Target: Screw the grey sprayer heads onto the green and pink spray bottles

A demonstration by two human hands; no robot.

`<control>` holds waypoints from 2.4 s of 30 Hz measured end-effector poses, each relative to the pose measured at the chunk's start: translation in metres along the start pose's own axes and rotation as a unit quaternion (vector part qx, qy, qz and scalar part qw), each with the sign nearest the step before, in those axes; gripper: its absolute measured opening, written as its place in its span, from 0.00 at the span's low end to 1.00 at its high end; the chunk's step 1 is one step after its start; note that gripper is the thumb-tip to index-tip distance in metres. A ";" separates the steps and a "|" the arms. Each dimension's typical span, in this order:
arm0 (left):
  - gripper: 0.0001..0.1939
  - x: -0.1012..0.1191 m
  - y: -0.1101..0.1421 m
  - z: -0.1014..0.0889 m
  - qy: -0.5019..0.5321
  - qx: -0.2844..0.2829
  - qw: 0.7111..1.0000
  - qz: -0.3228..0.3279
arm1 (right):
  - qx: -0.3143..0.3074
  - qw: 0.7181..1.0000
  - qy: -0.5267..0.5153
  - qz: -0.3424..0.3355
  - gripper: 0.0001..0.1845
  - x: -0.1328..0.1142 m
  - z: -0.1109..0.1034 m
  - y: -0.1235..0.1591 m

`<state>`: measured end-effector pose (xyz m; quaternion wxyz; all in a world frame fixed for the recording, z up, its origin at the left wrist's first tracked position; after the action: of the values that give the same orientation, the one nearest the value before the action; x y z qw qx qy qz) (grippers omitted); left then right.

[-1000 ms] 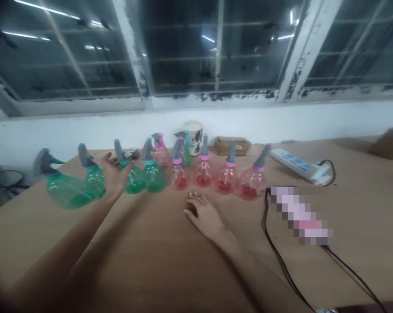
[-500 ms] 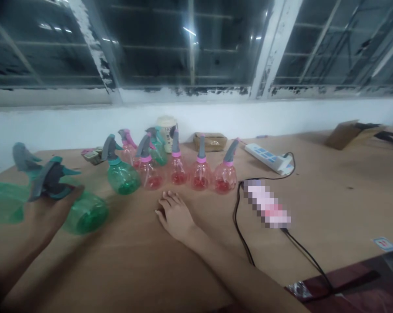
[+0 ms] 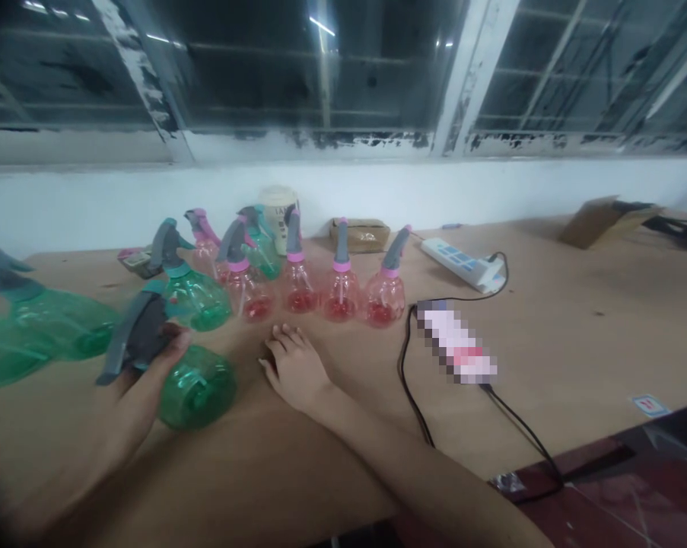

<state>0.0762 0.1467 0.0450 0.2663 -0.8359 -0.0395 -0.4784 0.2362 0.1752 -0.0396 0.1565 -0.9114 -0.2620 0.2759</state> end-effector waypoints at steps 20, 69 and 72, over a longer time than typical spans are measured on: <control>0.10 0.019 0.003 0.042 0.077 -0.106 0.990 0.056 | 0.024 0.993 0.010 0.111 0.17 0.044 -0.096 0.099; 0.26 0.034 -0.008 0.069 0.021 -0.208 0.974 -0.086 | 0.292 0.883 0.277 0.241 0.45 0.168 -0.185 0.191; 0.25 0.041 -0.011 0.065 0.006 -0.190 0.979 -0.072 | 0.296 0.907 0.229 0.194 0.35 0.131 -0.184 0.176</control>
<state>0.1452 0.1803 0.0569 0.0676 -0.8633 -0.0063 -0.5001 0.5061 0.0799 -0.0240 0.4184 -0.8941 0.0569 0.1491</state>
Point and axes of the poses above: each hand's wrist, its own y-axis away from the middle knuckle, its own z-axis out of the palm, x = y × z, the point moved 9 cm from there along -y, towards the middle knuckle, and after that the axes turned 2 degrees about x, right-handed, at the moved point
